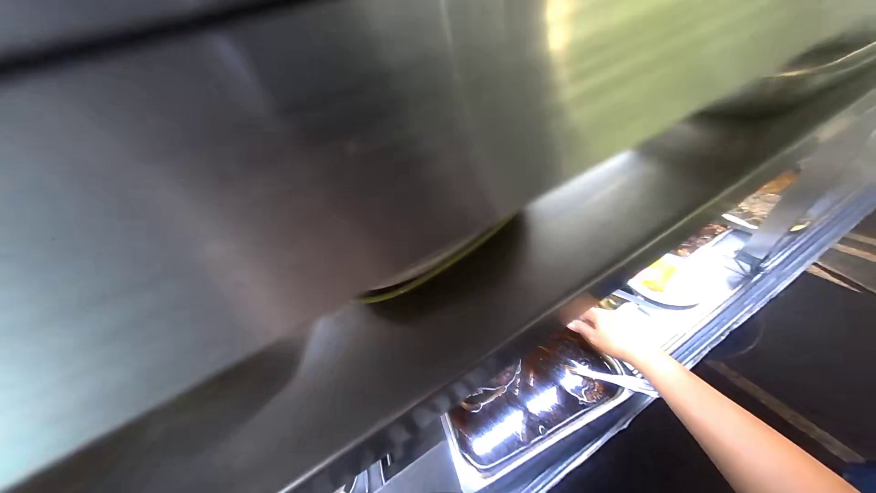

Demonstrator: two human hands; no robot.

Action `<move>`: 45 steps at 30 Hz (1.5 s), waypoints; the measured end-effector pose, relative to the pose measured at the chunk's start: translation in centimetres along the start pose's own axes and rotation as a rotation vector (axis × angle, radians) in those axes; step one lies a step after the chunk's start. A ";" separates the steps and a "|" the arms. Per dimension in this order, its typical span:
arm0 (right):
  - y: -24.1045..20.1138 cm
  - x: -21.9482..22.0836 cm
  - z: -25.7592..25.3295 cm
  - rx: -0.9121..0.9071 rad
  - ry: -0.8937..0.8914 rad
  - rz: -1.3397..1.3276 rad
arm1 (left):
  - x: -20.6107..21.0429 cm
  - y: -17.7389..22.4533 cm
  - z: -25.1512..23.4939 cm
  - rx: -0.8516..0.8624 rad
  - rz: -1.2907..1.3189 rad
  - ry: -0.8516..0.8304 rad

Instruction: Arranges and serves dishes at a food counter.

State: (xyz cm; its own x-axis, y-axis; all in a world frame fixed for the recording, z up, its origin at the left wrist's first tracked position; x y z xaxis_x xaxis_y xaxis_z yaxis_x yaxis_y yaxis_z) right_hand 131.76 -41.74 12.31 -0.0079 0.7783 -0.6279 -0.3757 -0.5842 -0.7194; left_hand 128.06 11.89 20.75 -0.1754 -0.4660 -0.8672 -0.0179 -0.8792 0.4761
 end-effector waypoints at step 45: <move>-11.6 13.3 -0.5 0.062 -0.118 -0.041 | 7.6 -7.5 -11.0 -0.322 -0.356 0.376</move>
Point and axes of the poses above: each hand's wrist, its own z-axis away from the middle knuckle, its own x-axis out of the palm, y = z × x, the point moved 6 cm from there along -z, towards the middle knuckle, and after that the axes turned 15 degrees about -z, right-handed, at the moved point
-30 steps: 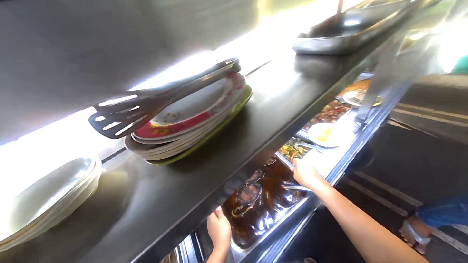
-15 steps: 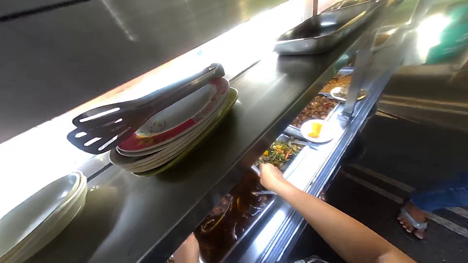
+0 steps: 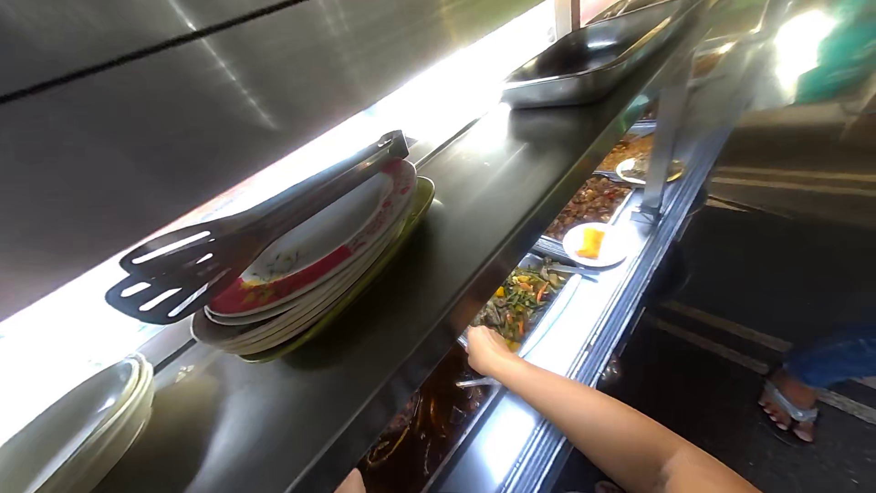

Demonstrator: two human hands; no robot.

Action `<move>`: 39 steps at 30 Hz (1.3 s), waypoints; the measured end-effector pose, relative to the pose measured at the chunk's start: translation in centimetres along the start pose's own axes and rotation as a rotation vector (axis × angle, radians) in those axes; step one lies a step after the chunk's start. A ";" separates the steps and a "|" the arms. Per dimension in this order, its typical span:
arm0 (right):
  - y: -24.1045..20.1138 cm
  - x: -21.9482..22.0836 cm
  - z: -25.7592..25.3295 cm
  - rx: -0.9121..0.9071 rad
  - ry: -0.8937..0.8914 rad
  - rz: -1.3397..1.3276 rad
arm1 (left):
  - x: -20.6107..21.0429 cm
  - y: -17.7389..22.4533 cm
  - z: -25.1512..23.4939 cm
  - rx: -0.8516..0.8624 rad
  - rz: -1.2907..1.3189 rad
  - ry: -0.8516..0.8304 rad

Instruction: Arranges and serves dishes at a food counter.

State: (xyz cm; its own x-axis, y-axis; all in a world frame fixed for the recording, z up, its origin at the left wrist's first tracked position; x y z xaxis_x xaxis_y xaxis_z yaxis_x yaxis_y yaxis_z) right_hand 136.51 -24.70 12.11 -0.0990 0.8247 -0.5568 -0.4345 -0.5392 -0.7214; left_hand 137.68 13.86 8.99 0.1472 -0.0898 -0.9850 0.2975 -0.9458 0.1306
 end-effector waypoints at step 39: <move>0.9 0.9 4.7 0.094 -0.076 0.306 | -6.3 6.7 2.2 0.101 -0.314 -0.322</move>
State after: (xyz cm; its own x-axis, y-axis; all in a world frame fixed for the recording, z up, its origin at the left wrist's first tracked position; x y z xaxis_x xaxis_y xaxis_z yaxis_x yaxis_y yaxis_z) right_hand 131.86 -23.67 12.91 -0.3028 0.6388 -0.7073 -0.4545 -0.7491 -0.4819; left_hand 136.67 7.43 15.79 -0.2408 0.1288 -0.9620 0.1849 -0.9669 -0.1757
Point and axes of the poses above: each hand's wrist, its own z-axis away from the middle knuckle, its own x-axis out of the palm, y = z × x, the point moved 6 cm from there along -z, towards the middle knuckle, and after that the axes turned 15 degrees about -z, right-handed, at the moved point
